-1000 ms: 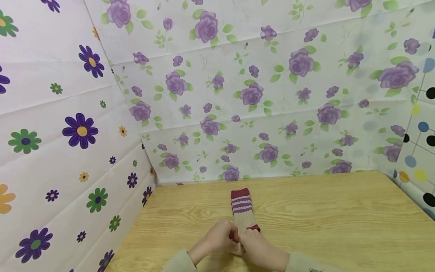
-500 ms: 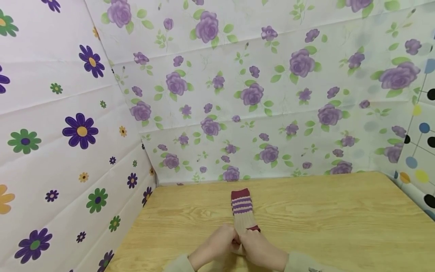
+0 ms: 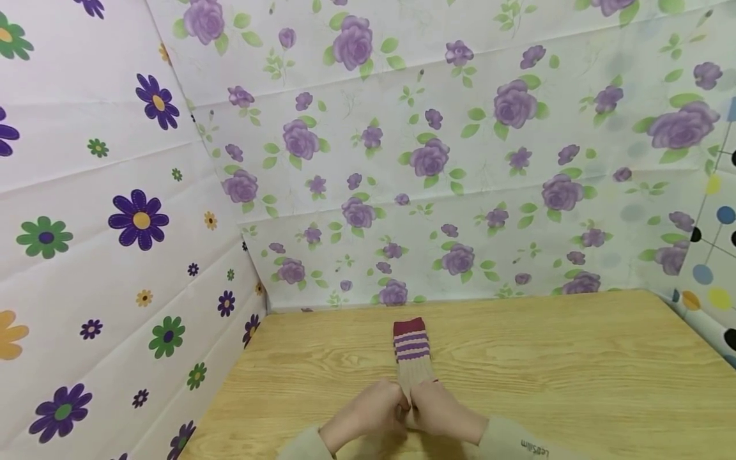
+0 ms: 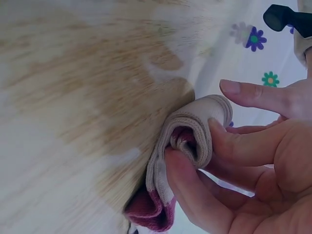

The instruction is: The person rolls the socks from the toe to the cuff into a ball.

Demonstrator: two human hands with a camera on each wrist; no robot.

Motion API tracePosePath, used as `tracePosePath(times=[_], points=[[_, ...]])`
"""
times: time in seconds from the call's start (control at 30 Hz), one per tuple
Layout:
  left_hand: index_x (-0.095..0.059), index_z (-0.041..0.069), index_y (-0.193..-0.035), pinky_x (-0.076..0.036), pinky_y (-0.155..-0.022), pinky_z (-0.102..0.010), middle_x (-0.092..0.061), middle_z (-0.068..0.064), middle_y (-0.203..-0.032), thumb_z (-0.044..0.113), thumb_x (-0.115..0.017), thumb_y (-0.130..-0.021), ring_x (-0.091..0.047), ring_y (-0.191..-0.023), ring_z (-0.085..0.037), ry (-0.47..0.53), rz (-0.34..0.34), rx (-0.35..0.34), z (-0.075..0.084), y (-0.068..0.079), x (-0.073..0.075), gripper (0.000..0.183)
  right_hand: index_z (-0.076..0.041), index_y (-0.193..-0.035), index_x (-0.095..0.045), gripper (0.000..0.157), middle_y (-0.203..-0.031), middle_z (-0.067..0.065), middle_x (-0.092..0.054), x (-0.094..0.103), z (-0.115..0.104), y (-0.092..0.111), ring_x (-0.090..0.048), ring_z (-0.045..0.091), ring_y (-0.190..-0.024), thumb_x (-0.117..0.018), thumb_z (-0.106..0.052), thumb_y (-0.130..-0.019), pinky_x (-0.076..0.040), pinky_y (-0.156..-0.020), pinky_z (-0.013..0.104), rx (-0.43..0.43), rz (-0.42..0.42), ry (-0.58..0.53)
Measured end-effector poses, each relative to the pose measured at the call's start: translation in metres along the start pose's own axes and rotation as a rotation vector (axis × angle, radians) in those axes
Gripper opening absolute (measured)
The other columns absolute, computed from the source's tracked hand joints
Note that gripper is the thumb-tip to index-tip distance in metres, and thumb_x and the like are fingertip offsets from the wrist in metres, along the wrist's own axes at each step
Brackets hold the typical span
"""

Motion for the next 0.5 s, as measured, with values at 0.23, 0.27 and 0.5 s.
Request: tracePosePath(times=[0.23,0.27,0.5], points=[[-0.072,0.017,-0.064,-0.036,-0.051,-0.009,-0.059,0.014,-0.058,0.025,-0.09,-0.058,-0.032,-0.056,0.003,-0.065,0.034,0.032,0.0,-0.004,0.001,0.021,-0.013,-0.05,-0.039,0.037,-0.052,-0.017,-0.019,-0.002,0.012,-0.003,-0.01,-0.005,-0.049,-0.062,0.011,-0.066,-0.009,-0.045,0.013,-0.067,-0.084,-0.141],[-0.072,0.017,-0.064,-0.036,-0.051,-0.009,-0.058,0.014,-0.058,0.026,-0.09,-0.057,-0.031,-0.056,0.003,-0.076,0.037,0.034,0.0,-0.005,0.0,0.021,-0.014,-0.051,-0.039,0.037,-0.053,-0.016,-0.018,-0.004,0.016,-0.003,-0.01,-0.003,-0.049,-0.06,0.013,-0.065,-0.009,-0.046,0.014,-0.104,-0.113,-0.162],[-0.055,0.017,-0.056,-0.026,-0.045,-0.012,-0.037,0.013,-0.055,0.017,-0.084,-0.069,-0.026,-0.054,0.0,-0.122,0.066,-0.012,0.004,-0.009,0.0,0.033,-0.006,-0.063,-0.06,0.018,-0.056,-0.008,-0.05,-0.006,0.031,-0.003,-0.035,-0.001,-0.052,-0.066,0.01,-0.064,-0.031,-0.045,0.018,-0.184,-0.165,-0.172]])
Point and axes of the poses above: each hand's wrist, its own y-axis away from the middle knuckle, its own x-axis out of the back of the hand, z = x × y, the point moved 10 cm from there along -y, towards the middle knuckle
